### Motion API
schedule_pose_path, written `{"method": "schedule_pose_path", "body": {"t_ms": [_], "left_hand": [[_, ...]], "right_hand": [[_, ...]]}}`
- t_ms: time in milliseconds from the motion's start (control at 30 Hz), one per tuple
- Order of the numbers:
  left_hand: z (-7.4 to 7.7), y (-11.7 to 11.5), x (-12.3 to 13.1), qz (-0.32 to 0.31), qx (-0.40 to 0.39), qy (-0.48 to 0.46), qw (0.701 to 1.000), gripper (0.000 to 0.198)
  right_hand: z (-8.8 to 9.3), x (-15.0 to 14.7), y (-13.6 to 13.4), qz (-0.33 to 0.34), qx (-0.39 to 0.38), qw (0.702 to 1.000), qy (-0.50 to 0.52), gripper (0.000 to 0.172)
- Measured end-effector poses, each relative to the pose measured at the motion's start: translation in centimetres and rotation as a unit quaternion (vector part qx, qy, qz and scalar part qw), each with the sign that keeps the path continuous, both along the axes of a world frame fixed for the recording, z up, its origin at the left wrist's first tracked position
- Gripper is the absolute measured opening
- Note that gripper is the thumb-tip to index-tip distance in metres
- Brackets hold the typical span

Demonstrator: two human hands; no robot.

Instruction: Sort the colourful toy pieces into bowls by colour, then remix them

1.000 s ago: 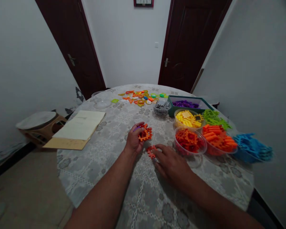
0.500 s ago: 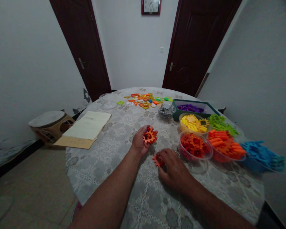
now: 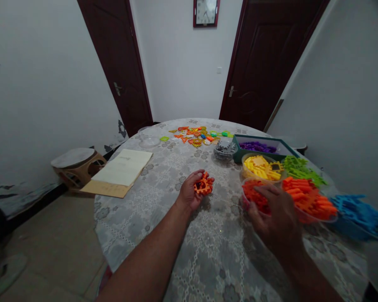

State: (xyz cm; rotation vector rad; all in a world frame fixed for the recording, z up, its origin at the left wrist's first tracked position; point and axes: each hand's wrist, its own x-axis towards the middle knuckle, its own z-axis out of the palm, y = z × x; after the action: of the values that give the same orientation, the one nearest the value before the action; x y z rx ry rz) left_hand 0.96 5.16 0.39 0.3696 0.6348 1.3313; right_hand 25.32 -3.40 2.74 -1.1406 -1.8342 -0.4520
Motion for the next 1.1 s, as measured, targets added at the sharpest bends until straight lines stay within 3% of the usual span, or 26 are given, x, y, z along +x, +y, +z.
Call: {"method": "schedule_pose_path", "body": {"t_ms": [167,267,400,600,767,1100], "left_hand": [[-0.2,-0.1,0.0,-0.016,0.027,0.008,0.999,0.042],[-0.2,-0.3,0.1,-0.024,0.040,0.038,0.998,0.047],[-0.1,-1.0,0.9,-0.043,0.049,0.066,0.996,0.050],[0.8,-2.6,2.5,-0.064,0.058,0.062,0.994,0.049],[1.5,-4.0,3.6,-0.087,0.060,0.054,0.993,0.047],[1.4,-4.0,3.8,-0.070,0.057,0.063,0.994,0.042]], "right_hand": [[-1.2,2.6,1.4,-0.124,0.017,0.992,-0.020,0.037],[-1.6,2.5,1.6,-0.143,0.018,0.989,-0.020,0.036],[-1.3,0.7,0.7,-0.060,0.027,0.998,-0.023,0.034],[-1.9,-3.0,-1.1,0.070,-0.055,0.995,-0.041,0.041],[-3.1,-4.3,-1.2,0.094,-0.113,0.988,-0.041,0.048],[-3.2,-4.4,-0.9,0.092,-0.092,0.992,-0.002,0.037]]}}
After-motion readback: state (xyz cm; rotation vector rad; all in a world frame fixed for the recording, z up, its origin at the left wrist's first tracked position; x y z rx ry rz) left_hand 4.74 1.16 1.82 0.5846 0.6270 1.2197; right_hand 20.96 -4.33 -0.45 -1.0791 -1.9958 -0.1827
